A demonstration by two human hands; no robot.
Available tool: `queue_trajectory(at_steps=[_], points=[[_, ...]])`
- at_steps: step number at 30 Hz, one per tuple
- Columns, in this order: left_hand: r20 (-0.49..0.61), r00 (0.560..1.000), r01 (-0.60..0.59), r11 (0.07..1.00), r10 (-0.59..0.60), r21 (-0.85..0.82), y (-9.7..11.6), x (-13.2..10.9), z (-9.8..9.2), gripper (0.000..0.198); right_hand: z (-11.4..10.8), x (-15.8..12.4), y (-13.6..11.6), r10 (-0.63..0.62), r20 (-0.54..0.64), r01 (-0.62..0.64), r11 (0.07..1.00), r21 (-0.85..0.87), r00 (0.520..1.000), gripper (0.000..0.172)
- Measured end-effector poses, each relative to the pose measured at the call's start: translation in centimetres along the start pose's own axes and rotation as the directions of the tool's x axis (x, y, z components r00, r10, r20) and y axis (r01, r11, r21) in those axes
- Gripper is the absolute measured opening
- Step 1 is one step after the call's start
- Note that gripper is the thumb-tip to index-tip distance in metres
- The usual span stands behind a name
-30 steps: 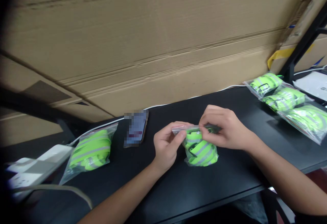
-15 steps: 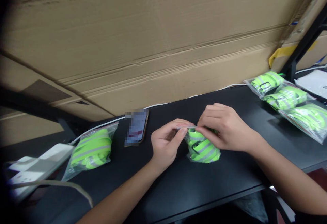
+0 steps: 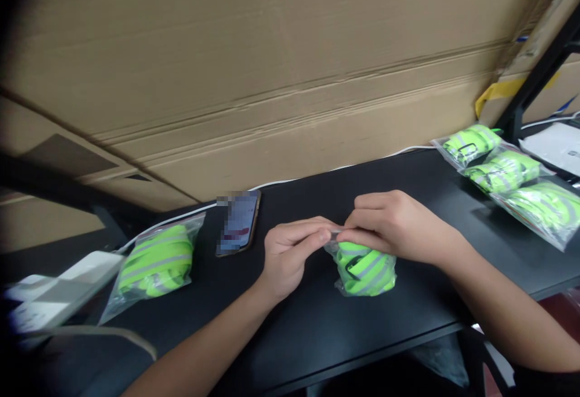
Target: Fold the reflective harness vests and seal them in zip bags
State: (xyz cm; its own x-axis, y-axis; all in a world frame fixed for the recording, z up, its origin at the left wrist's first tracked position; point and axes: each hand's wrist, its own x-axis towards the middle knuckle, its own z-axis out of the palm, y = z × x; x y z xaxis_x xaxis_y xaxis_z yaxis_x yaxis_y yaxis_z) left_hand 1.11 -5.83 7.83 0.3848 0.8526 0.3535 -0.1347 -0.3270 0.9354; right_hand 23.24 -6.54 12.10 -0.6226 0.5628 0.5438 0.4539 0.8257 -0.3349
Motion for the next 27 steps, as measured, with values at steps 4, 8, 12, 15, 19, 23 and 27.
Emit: queue_trajectory(at_steps=[4, 8, 12, 15, 19, 23, 27], points=[[-0.034, 0.998, -0.048, 0.998, 0.05, 0.043, -0.1, -0.1, 0.0, 0.013, -0.2, -0.2, 0.6, -0.003, -0.038, 0.0, 0.995, -0.098, 0.999, 0.031], [0.025, 0.986, -0.164, 0.984, 0.163, 0.071, 0.0, -0.2, 0.4, 0.015, -0.5, -0.6, 0.2, -0.009, -0.073, 0.0, 0.991, -0.132, 0.997, 0.04], [0.118, 0.987, -0.094, 0.991, 0.105, -0.095, -0.5, -0.6, 0.9, 0.028, 0.0, -1.1, 0.3, 0.06, -0.178, -0.04, 0.992, 0.118, 0.982, 0.047], [0.308, 0.947, 0.148, 0.976, -0.093, -0.161, -1.4, -1.2, 1.5, 0.079, 0.9, -1.3, 0.9, 0.213, -0.286, -0.133, 0.953, 0.273, 0.934, 0.054], [0.373, 0.879, 0.326, 0.945, -0.296, -0.02, -2.5, -1.7, 2.0, 0.057, 1.9, -1.5, 2.0, 0.326, -0.206, -0.258, 0.919, 0.296, 0.923, 0.051], [0.255, 0.898, 0.418, 0.877, -0.359, -0.237, -2.7, -1.8, 1.0, 0.056, 1.9, -2.2, 3.5, 0.446, -0.036, -0.426, 0.873, 0.237, 0.894, 0.035], [-0.102, 0.868, 0.446, 0.853, -0.486, -0.272, -1.3, -1.9, -3.6, 0.059, 1.1, -3.5, 4.7, 0.461, 0.053, -0.464, 0.879, 0.106, 0.886, 0.029]])
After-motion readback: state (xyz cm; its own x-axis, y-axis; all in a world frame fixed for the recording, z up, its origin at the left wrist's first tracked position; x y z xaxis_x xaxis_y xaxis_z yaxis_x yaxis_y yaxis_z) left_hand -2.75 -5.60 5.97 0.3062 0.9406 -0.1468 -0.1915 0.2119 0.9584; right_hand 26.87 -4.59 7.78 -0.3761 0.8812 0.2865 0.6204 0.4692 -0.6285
